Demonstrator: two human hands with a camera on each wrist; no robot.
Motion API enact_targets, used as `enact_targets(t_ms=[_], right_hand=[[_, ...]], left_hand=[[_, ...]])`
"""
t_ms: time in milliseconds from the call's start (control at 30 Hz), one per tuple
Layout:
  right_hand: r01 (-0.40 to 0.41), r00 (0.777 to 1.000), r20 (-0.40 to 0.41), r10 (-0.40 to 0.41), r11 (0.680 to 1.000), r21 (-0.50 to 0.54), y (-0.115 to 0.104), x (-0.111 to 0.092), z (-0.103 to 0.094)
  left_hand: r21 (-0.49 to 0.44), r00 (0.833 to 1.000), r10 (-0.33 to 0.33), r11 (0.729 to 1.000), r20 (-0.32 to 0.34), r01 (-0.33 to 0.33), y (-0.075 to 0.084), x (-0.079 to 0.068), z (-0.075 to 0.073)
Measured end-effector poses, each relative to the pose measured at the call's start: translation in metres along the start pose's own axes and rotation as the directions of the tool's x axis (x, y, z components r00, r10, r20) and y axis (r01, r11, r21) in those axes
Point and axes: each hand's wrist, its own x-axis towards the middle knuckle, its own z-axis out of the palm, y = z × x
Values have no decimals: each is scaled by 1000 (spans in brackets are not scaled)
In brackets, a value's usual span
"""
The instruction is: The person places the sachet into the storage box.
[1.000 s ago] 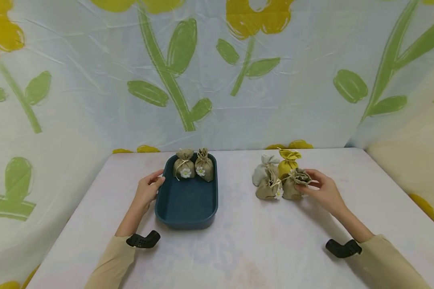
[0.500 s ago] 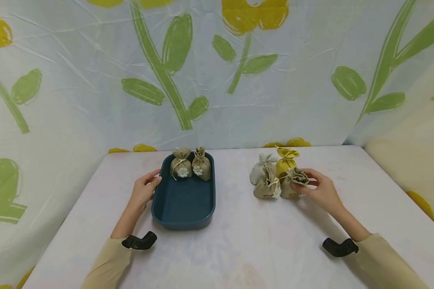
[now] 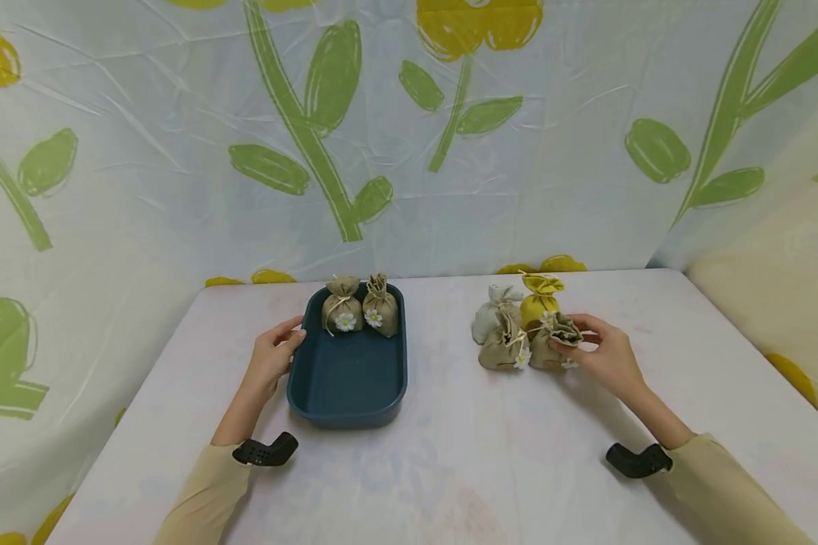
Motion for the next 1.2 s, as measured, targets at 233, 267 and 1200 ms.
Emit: enact_targets(t_ms=[233,267,1200], right_hand=[[5,999,-38,-6,999,-42,-2,-1,2],[5,999,-42,-7,999,-46,-3,-1,2],[177,973,-132,-192,977,-117,-29,1,-19]], left_hand=[[-29,1000,22,999,8,-21,0,-1,-1],[-36,1000,25,999,13,-24,0,-1,-1],[-39,1000,27,999,10,-27,2,-4,-1]])
